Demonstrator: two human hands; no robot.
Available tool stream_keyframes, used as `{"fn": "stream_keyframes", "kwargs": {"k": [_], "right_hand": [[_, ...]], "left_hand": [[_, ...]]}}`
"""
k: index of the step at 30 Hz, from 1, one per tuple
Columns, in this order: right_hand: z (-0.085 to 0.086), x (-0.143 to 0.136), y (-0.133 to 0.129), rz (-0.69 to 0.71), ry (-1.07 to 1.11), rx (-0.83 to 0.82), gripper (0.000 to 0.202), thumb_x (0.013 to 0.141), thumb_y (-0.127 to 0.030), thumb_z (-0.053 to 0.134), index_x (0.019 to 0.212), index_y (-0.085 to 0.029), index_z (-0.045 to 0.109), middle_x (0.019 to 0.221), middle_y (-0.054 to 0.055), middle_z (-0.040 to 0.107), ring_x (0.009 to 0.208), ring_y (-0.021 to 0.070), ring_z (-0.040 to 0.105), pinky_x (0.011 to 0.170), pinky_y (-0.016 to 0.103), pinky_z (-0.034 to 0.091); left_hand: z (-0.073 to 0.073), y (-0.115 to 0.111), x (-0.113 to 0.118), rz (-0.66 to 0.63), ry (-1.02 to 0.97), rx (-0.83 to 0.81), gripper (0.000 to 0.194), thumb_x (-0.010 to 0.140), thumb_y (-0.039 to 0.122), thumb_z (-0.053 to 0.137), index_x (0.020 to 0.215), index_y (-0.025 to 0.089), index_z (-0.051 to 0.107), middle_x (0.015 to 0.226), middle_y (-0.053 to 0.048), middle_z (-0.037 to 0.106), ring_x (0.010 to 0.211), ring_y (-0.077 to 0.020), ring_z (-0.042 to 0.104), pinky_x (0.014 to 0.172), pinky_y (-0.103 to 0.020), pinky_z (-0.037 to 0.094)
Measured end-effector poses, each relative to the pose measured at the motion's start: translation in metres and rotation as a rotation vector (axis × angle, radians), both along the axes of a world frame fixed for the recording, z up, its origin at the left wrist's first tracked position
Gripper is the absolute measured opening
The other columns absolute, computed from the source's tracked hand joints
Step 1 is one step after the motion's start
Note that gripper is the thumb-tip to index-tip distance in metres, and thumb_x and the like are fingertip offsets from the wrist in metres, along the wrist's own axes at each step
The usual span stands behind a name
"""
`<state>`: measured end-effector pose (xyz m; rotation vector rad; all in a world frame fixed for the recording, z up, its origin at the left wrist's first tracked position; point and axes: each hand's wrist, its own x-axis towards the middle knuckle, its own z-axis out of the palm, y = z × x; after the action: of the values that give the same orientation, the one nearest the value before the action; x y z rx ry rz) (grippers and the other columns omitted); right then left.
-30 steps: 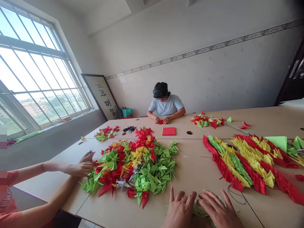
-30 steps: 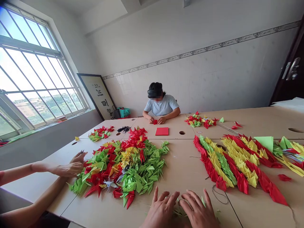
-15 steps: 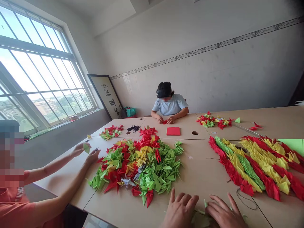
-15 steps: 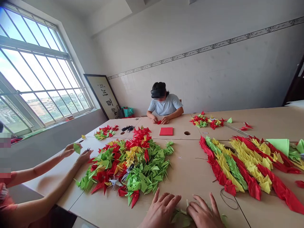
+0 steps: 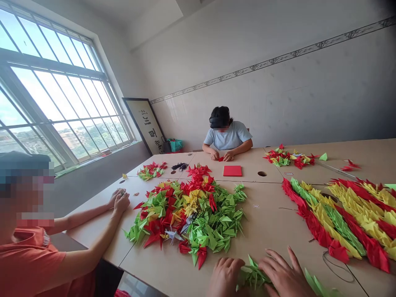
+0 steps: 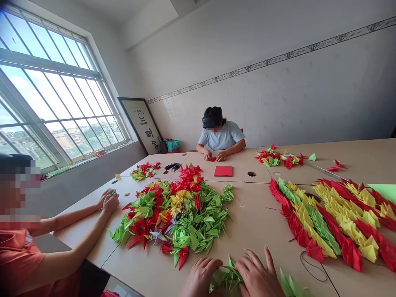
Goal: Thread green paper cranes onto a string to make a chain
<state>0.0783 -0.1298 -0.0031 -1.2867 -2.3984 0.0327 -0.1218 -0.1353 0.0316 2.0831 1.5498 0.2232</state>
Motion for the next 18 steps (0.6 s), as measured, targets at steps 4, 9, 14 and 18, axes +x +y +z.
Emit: {"fn": "stream_keyframes", "kwargs": {"k": [4,9,14,18], "right_hand": [[-0.006,0.003,0.003,0.04,-0.013,-0.07,0.042,0.064,0.0,0.045,0.092,-0.029,0.059,0.096,-0.002,0.07,0.103,0.0299,0.059,0.091,0.072,0.023],[-0.007,0.01,0.0,0.032,-0.004,-0.066,0.042,0.064,0.001,0.046,0.091,-0.029,0.059,0.095,-0.001,0.07,0.104,0.0279,0.059,0.096,0.067,0.021],[-0.004,0.018,-0.003,0.029,-0.012,-0.009,0.043,0.063,-0.001,0.046,0.093,-0.03,0.059,0.093,-0.003,0.071,0.102,0.0278,0.06,0.094,0.062,0.024],[-0.004,0.017,-0.004,0.031,-0.021,0.069,0.045,0.062,-0.001,0.047,0.093,-0.031,0.059,0.092,-0.005,0.071,0.099,0.0259,0.062,0.094,0.057,0.029]], "left_hand": [[-0.003,0.005,0.012,-0.01,0.048,-0.017,0.045,0.059,0.018,0.065,0.103,0.018,0.061,0.103,-0.008,0.067,0.097,-0.0256,0.057,0.085,-0.033,0.044],[0.0,0.004,0.015,0.043,0.063,0.053,0.025,0.061,0.012,0.055,0.083,0.019,0.065,0.089,-0.005,0.069,0.09,-0.0232,0.058,0.079,-0.032,0.044],[0.012,0.001,0.003,0.051,0.062,0.055,0.027,0.059,0.008,0.052,0.08,0.021,0.065,0.087,-0.003,0.069,0.089,-0.0221,0.057,0.08,-0.033,0.043],[0.01,0.002,-0.003,0.012,0.039,0.066,0.034,0.058,0.012,0.059,0.089,0.022,0.065,0.093,-0.003,0.067,0.094,-0.0225,0.055,0.086,-0.034,0.041]]}}
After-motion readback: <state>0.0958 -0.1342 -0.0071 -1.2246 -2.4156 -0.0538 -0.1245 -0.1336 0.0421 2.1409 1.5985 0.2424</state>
